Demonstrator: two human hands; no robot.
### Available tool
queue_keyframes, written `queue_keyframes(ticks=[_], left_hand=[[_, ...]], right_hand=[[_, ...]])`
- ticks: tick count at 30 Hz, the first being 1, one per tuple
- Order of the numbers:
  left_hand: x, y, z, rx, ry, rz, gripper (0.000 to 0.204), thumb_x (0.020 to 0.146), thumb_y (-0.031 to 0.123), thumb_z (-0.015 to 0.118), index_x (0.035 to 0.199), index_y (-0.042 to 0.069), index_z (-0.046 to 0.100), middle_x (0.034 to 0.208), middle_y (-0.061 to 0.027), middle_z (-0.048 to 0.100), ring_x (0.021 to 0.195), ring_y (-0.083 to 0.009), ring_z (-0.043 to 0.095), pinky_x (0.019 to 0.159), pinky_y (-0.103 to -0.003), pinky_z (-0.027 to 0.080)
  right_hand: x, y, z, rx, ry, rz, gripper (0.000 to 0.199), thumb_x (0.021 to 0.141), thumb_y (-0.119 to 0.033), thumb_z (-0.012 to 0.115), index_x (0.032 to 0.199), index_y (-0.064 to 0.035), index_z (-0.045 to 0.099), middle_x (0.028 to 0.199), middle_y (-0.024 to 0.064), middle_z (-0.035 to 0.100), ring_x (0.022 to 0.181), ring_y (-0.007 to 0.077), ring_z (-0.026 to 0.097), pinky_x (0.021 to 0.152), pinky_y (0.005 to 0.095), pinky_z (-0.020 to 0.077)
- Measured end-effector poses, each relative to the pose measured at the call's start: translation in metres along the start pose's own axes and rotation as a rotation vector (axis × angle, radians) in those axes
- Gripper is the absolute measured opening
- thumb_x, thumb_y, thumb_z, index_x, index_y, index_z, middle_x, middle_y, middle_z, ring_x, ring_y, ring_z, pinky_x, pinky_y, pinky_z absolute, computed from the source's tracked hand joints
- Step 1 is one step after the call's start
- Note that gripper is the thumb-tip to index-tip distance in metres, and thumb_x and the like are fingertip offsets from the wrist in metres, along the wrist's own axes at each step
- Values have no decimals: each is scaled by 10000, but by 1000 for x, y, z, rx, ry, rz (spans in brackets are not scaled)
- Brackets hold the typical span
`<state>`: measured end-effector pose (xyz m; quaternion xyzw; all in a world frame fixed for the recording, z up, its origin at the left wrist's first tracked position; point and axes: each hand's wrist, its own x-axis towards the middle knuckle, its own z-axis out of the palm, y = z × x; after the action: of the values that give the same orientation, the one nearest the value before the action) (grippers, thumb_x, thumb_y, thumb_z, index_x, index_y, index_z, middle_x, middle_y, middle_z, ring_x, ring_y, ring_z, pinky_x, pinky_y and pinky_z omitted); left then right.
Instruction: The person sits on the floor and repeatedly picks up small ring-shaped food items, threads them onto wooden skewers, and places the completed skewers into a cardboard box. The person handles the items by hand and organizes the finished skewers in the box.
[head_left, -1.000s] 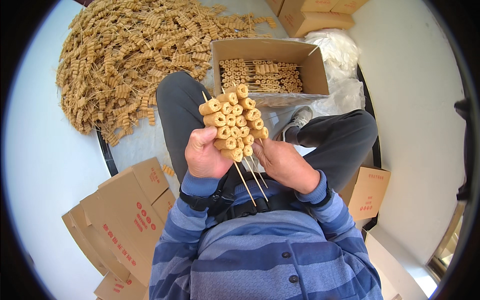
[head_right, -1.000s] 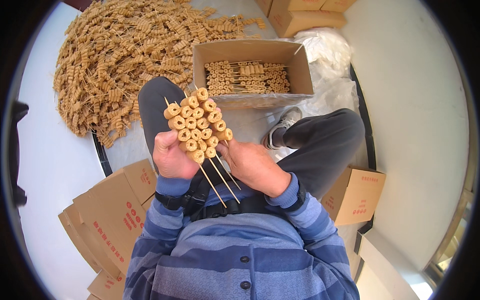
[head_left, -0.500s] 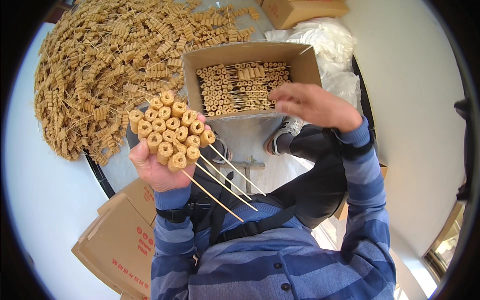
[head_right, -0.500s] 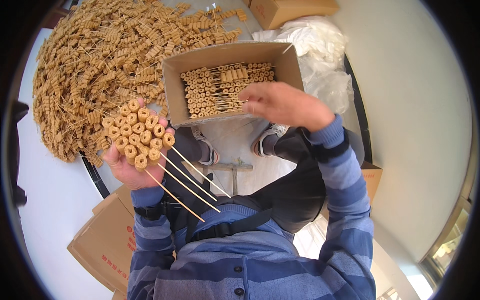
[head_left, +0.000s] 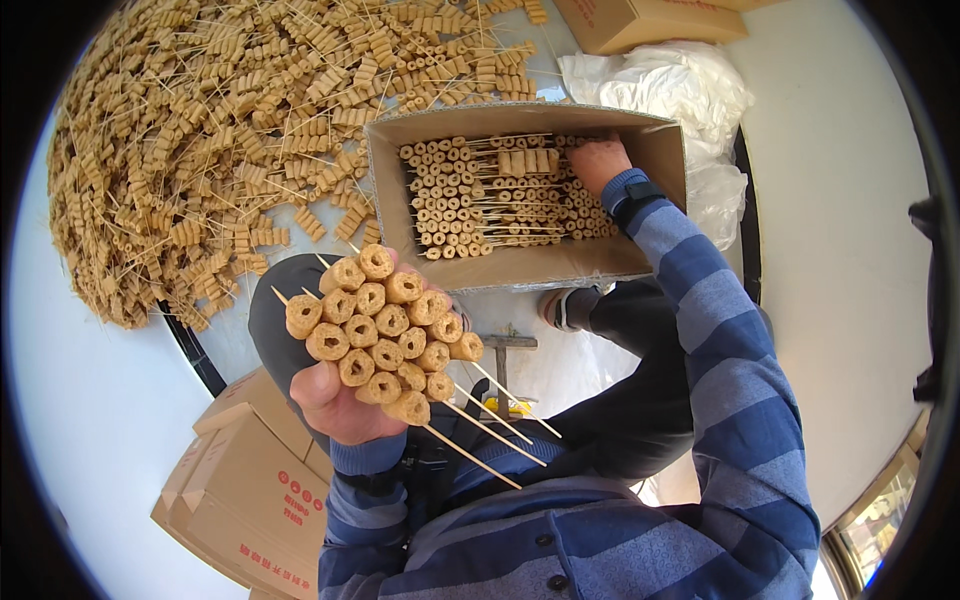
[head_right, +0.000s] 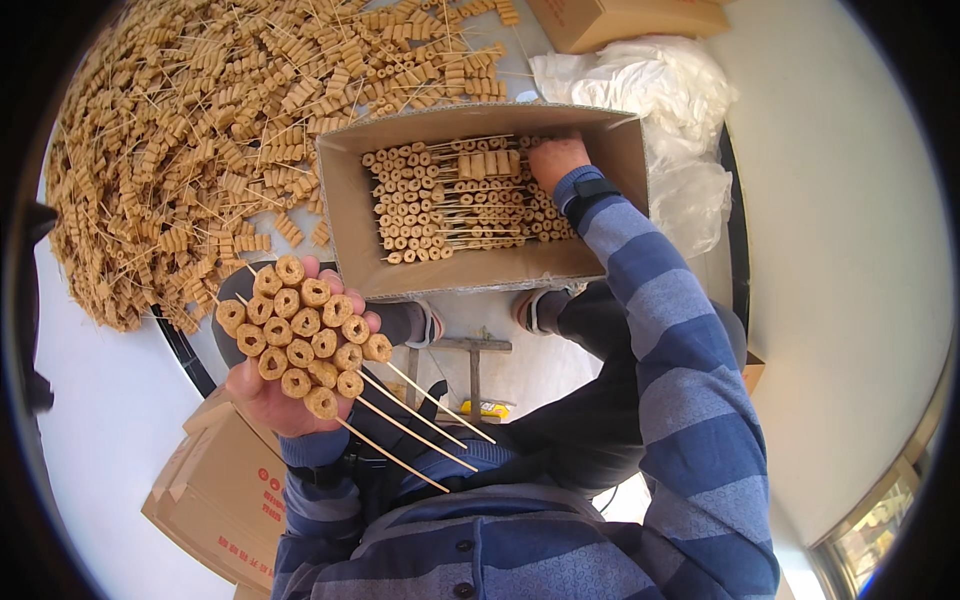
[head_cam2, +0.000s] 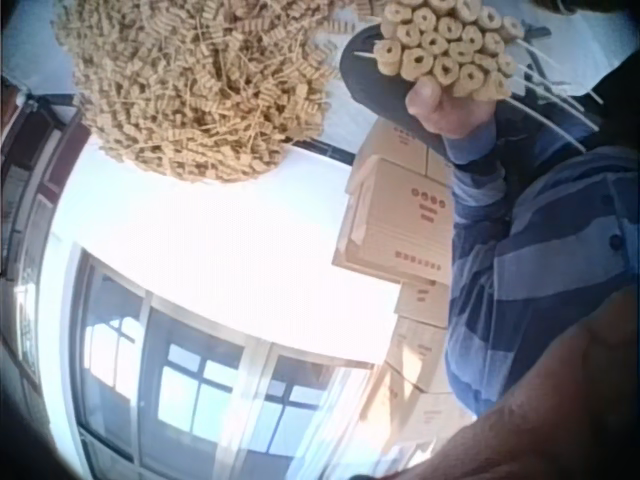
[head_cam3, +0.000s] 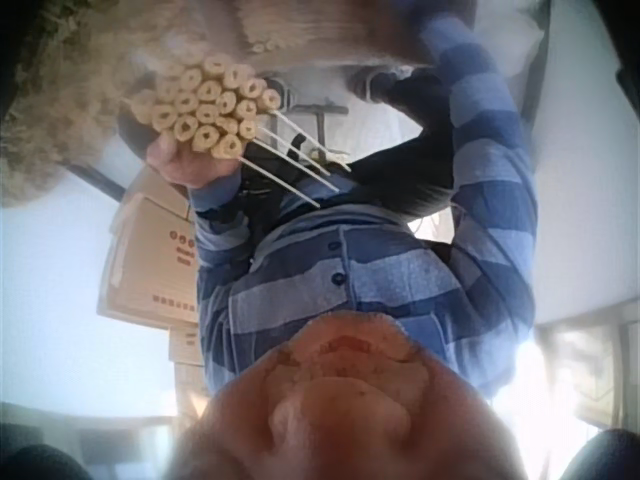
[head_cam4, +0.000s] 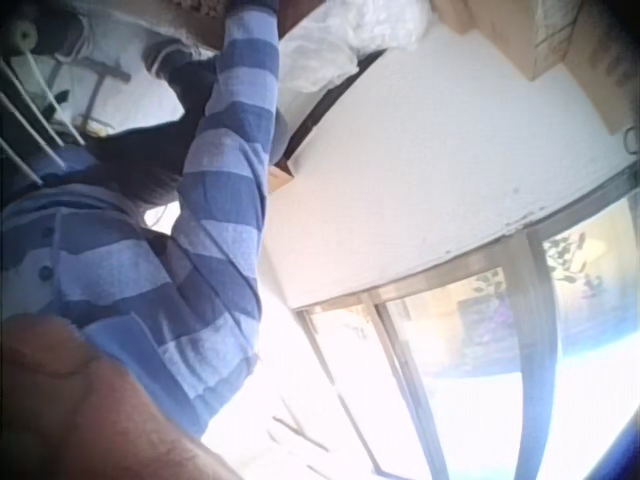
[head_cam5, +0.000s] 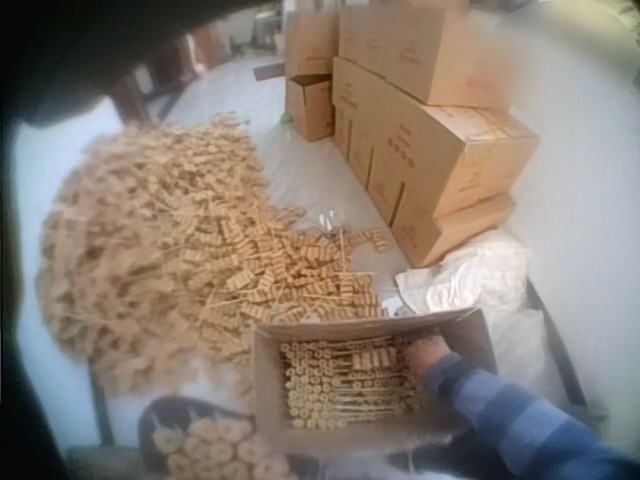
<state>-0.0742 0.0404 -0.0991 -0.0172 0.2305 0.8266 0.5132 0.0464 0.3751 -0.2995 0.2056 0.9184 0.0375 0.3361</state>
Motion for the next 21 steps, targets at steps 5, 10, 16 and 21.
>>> queue_keyframes(ticks=[5,10,16,21], left_hand=[[-2,-4,3,72,166,46,858,778,465,625,1442,-17,376,1277,-198,524,1174,-386,557,988,-542,481],[-5,-15,18,-6,130,94,840,803,382,630,1482,-22,345,1407,-205,490,1246,-401,530,1067,-542,441],[-33,-26,45,-68,-30,80,836,818,362,618,1511,2,318,1489,-214,441,1336,-390,485,1130,-537,399],[-58,-30,54,-2,-17,93,821,812,367,621,1490,-9,349,1459,-219,475,1332,-387,494,1134,-523,402]], right_hand=[[-40,1,-39,175,129,-59,181,895,-121,575,969,-123,741,942,116,740,932,308,716,785,448,555],[-143,-6,-111,493,302,-259,151,873,-118,594,980,-75,692,855,179,692,796,385,668,718,471,560],[-271,-43,-165,1424,-257,-379,247,1059,-199,531,1160,-32,683,721,-8,599,616,60,565,578,221,510],[-320,-60,-160,1478,-341,-363,230,1056,-203,523,1163,-58,665,719,-11,586,623,70,546,600,237,501]])
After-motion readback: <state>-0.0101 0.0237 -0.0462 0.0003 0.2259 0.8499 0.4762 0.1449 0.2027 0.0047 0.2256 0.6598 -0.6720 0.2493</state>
